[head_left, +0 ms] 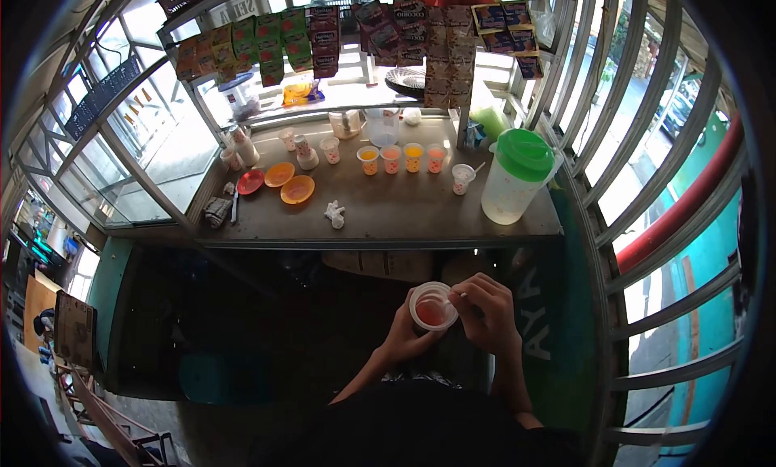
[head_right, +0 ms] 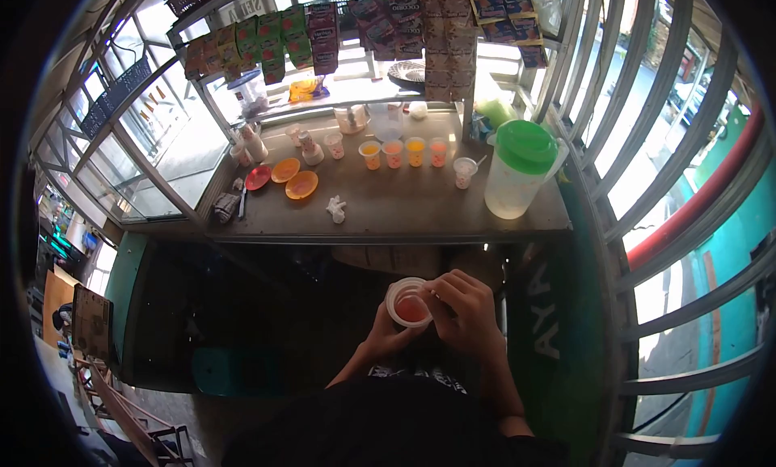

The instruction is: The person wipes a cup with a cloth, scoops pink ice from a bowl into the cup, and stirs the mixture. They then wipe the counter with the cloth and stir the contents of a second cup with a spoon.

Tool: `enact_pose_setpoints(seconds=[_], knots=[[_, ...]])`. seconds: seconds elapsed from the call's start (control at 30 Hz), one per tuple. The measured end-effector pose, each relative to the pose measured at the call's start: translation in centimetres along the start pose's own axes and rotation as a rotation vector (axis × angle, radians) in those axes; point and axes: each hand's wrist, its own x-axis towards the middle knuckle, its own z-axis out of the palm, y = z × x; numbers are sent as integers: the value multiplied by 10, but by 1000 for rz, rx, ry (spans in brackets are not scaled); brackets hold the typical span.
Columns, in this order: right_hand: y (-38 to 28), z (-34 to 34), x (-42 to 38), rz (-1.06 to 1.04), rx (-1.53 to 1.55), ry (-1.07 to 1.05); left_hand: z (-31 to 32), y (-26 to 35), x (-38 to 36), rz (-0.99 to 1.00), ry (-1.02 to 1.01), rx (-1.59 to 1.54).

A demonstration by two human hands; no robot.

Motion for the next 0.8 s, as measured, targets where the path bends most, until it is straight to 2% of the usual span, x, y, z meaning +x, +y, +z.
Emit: enact_pose_setpoints(seconds=[0.03,0.1,0.13,0.2,0.33,0.4,0.43,0.5,0.53,0.6,0.63,0.7,0.8], knots=[[-1,2,1,-7,1,4,-2,1,1,-1,-6,19],[-4,5,3,58,191,-77,-8,5,2,1,-8,40],[-4,8,5,55,193,-80,-10,9,2,-7,5,34],[-4,18,9,30,116,50,-16,15,-1,-16,26,31],[-5,32,14,72,63,-49,-30,21,-10,-82,89,71],[-8,42,16,100,301,-104,-37,22,-15,-108,112,62],[-7,47,20,96,304,-106,-41,22,-17,-103,127,73],[-6,58,26,22,106,-63,-48,25,-22,-107,147,86],[-8,62,27,21,113,-68,-51,26,-24,-135,170,94],[-11,71,31,86,257,-208,-60,28,-27,-163,205,108],[-11,77,33,81,265,-216,-65,29,-30,-168,217,98],[-10,93,38,10,311,-100,-75,32,-35,-177,247,94],[-14,109,50,-48,283,-164,-91,37,-44,-194,306,156]])
